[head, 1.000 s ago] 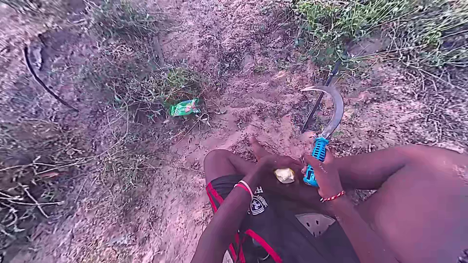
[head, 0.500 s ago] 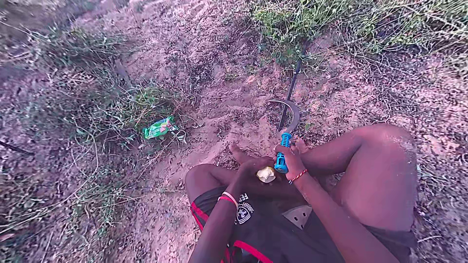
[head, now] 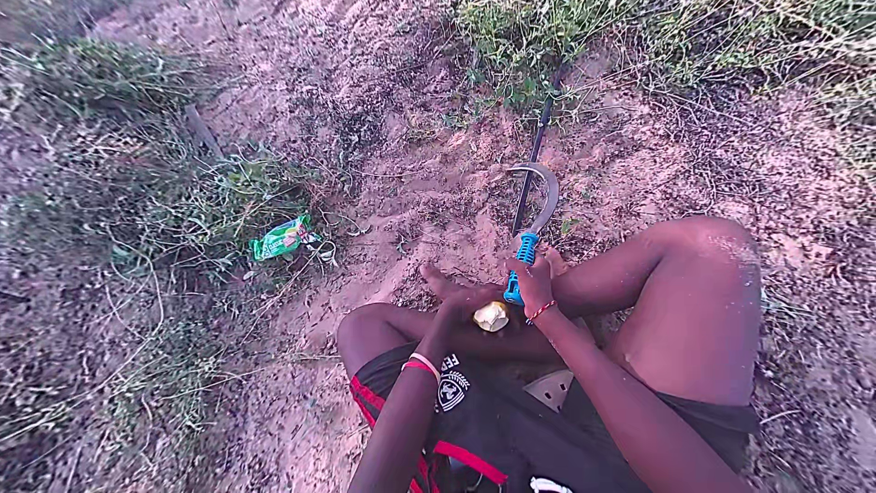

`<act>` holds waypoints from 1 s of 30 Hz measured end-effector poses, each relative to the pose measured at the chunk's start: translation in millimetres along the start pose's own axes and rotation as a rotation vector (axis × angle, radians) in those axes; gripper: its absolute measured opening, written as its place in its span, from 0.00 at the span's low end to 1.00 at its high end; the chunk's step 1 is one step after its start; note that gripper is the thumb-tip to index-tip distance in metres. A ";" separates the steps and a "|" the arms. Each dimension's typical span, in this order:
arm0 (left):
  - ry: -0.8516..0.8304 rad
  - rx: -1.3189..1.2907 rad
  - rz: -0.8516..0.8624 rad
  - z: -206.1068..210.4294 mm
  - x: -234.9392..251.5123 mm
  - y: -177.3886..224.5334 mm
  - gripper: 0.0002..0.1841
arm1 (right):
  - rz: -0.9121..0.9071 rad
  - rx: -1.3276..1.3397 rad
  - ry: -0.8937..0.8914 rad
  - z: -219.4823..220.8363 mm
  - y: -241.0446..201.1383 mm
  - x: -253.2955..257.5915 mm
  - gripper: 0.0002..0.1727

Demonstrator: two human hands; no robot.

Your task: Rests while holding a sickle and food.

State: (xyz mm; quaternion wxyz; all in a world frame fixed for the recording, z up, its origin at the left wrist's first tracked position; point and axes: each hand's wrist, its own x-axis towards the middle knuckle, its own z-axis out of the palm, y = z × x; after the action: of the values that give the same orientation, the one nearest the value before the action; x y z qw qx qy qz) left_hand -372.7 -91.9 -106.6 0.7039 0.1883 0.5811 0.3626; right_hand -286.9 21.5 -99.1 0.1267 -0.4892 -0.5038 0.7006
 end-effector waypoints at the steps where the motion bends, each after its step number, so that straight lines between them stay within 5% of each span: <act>1: -0.019 -0.009 0.014 -2.0 2.2 -3.6 0.15 | -0.014 -0.031 0.026 0.0 0.9 0.4 0.17; 6: -0.050 0.000 -0.008 -13.3 14.4 -14.6 0.15 | -0.085 -0.169 0.100 -6.1 -3.6 5.0 0.24; 18: -0.119 -0.012 0.037 -5.8 5.1 -3.1 0.17 | -0.012 -0.290 0.042 -6.0 -6.5 6.5 0.23; 30: -0.087 -0.003 -0.001 0.4 -3.0 8.2 0.17 | -0.004 -0.155 -0.065 -7.6 1.3 14.3 0.25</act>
State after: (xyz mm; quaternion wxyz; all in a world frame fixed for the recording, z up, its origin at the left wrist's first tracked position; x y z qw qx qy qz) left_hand -374.9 -88.6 -98.8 0.7290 0.2023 0.5495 0.3545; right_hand -287.3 34.9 -108.3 0.0734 -0.4736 -0.5611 0.6748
